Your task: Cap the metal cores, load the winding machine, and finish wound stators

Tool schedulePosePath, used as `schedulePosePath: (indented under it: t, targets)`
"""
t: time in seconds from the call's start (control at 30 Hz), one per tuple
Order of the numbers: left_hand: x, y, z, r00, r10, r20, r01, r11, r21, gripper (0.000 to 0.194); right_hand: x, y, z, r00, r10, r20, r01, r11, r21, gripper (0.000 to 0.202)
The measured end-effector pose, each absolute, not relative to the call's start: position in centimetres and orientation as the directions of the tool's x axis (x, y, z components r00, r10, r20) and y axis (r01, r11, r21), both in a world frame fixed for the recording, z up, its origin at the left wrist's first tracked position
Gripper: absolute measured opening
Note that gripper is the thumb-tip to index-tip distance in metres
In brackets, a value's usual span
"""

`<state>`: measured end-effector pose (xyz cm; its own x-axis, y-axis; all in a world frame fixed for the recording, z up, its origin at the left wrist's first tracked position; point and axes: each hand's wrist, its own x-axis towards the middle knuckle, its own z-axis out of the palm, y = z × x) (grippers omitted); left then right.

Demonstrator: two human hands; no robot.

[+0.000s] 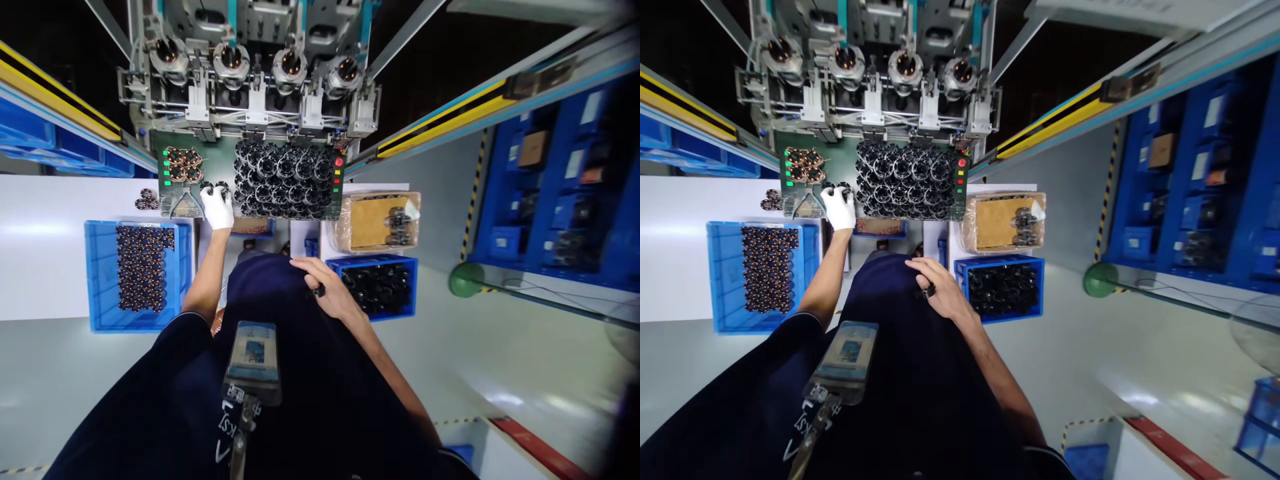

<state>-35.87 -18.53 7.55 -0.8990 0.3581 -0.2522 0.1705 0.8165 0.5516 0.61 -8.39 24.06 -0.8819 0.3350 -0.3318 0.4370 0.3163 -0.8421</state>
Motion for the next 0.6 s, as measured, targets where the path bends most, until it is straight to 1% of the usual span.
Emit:
schedulePosePath:
  t: [0.2,0.4,0.6]
  targets:
    - [-40.4,-15.3,6.0,-0.870,0.454,-0.192,0.289,0.786,0.546,0.037,0.6,-7.9,23.5,-0.892,0.288,-0.348,0.430,0.311,-0.847,0.060]
    - [-43.9,-12.8,5.3,-0.858,0.499,-0.118,0.359,0.748,0.558,0.038,1.3,-7.5,23.2,-0.864,0.350,-0.362,0.469,0.298,-0.831,0.058]
    - [-45.5,-11.6,5.2,-0.852,0.515,-0.096,0.381,0.734,0.562,0.039,2.4,-7.4,22.7,-0.830,0.415,-0.372,0.502,0.269,-0.822,0.057]
